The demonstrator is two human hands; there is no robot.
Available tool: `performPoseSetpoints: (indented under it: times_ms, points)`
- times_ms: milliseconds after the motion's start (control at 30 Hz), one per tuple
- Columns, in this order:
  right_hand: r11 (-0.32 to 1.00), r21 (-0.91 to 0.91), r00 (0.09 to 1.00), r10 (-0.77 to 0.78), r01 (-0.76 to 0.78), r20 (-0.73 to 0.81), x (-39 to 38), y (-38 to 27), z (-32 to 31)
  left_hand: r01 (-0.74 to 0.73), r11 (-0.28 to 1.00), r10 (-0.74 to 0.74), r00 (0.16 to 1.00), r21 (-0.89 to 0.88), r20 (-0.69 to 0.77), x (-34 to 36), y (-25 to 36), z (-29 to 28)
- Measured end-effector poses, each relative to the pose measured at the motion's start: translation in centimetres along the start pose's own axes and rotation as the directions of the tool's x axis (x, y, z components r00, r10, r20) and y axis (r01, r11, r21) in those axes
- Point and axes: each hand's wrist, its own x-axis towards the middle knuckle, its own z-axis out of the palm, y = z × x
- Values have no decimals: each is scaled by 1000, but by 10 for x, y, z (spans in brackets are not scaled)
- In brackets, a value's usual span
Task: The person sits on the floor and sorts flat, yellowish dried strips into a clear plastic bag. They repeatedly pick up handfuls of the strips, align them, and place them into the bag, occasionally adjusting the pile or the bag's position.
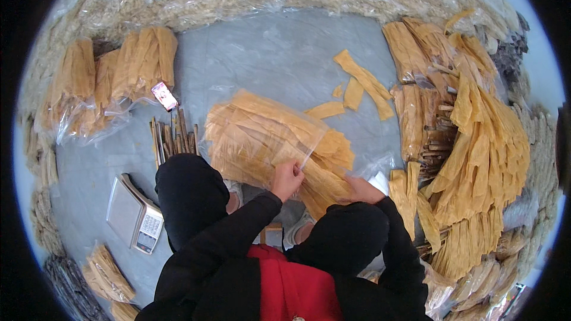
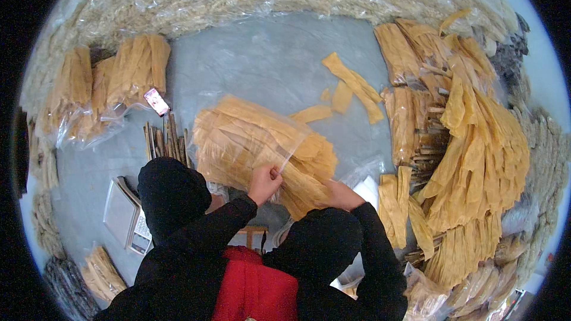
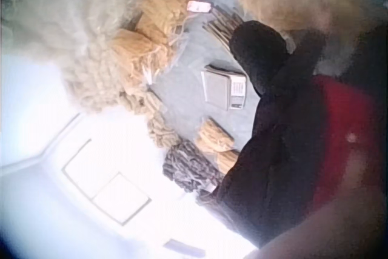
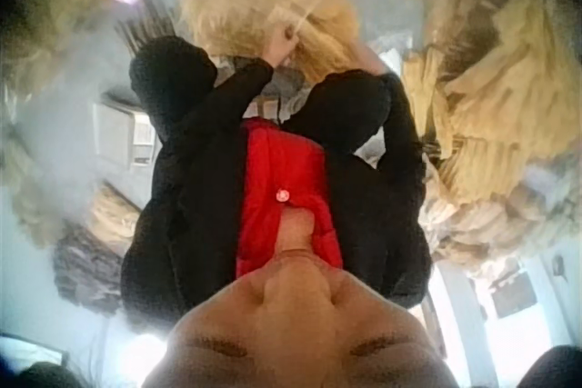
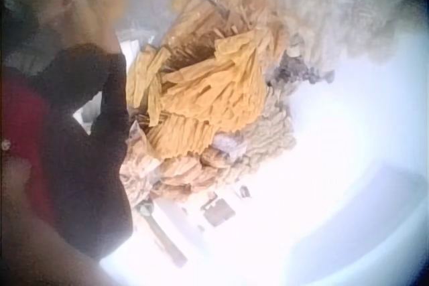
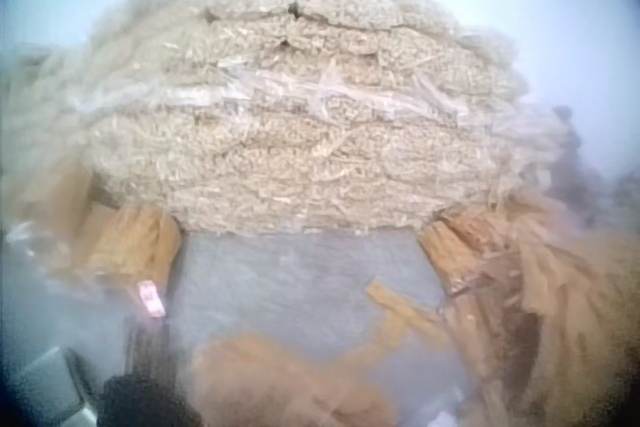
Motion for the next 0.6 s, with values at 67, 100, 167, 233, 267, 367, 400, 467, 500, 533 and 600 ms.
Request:
performPoseSetpoints:
  times_ms: [67, 100, 167, 233, 267, 367, 400, 467, 500, 533, 600]
  points:
    - [976, 136, 985, 174, -173, 3, -33, 5, 9, -4, 1000, 3, 1000, 28, 16, -1, 2, 2]
    - [944, 237, 973, 233, -227, 6, -42, 9, 18, -18, 998, 17, 1000, 60, 19, -1, 1, 1]
    - [922, 294, 968, 242, -252, 70, -42, 4, 22, -68, 982, 66, 998, 175, 15, -5, 5, 3]
    - [975, 157, 988, 154, -156, 25, -26, -5, 29, -147, 930, 152, 988, 336, 9, -10, 12, 4]
    - [991, 84, 995, 101, -101, 4, -19, -10, 33, -144, 928, 147, 989, 344, 18, -9, 13, 4]
    - [985, 19, 978, 169, -172, 126, 16, 16, 63, -116, 940, 105, 993, 321, 50, -6, 9, -1]
    - [974, 118, 981, 187, -192, 48, 15, 19, 66, -93, 956, 77, 995, 279, 70, -5, 5, -4]
    - [924, 313, 961, 260, -220, -93, 0, 18, 68, -64, 970, 43, 995, 233, 95, -3, 2, -6]
    - [953, 266, 949, 211, -147, -234, -9, 29, 80, -49, 967, 29, 996, 248, 85, -5, -1, -10]
    - [974, 210, 910, 166, -90, -380, -23, 45, 91, -46, 966, 23, 996, 253, 91, -6, -1, -8]
    - [991, 93, 812, 133, -97, -569, -58, 65, 100, -58, 974, 34, 993, 221, 113, -5, 6, -3]
